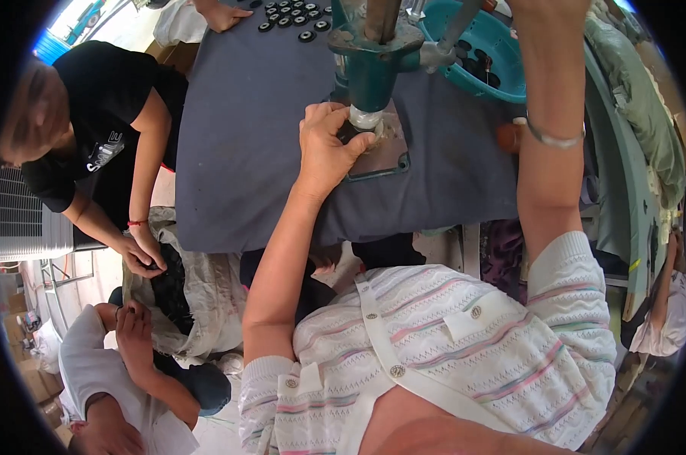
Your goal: The person manufactures small plastic and rubber circular components using a manual hand press.
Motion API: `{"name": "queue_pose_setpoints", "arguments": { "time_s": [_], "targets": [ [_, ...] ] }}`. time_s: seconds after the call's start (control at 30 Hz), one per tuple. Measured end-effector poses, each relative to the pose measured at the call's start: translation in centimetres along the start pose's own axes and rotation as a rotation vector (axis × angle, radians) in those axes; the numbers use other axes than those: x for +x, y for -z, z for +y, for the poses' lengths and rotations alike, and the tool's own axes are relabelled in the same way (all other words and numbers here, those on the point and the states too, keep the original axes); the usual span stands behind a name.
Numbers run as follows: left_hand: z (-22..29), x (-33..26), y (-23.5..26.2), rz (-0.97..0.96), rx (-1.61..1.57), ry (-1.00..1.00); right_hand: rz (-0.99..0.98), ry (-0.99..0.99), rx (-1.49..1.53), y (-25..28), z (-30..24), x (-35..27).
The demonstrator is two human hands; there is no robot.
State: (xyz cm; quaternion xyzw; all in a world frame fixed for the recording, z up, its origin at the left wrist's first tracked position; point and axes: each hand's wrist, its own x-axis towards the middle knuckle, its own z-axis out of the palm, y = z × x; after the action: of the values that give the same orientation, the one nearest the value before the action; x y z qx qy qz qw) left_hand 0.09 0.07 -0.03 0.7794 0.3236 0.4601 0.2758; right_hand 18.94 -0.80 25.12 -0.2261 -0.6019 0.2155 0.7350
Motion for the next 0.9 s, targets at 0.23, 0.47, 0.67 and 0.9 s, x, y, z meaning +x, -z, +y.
{"name": "queue_pose_setpoints", "arguments": {
  "time_s": [0.23, 0.47, 0.67, 0.9],
  "targets": [
    [0.0, -0.3, 0.4, -0.003, 0.000, -0.006, 0.065, 0.141, -0.175, -2.1, -5.0, -10.4],
    [0.3, -1.3, 3.4, 0.045, -0.006, 0.058, -0.185, 0.248, -0.406, 2.1, -2.3, -25.5],
    [0.1, -3.1, 4.3, 0.018, -0.154, 0.217, -0.282, 0.312, -0.388, 1.6, -2.3, -24.3],
    [0.0, -7.0, 5.3, 0.076, 0.007, 0.212, -0.196, 0.303, -0.303, -0.5, -5.1, -16.1]
  ]
}}
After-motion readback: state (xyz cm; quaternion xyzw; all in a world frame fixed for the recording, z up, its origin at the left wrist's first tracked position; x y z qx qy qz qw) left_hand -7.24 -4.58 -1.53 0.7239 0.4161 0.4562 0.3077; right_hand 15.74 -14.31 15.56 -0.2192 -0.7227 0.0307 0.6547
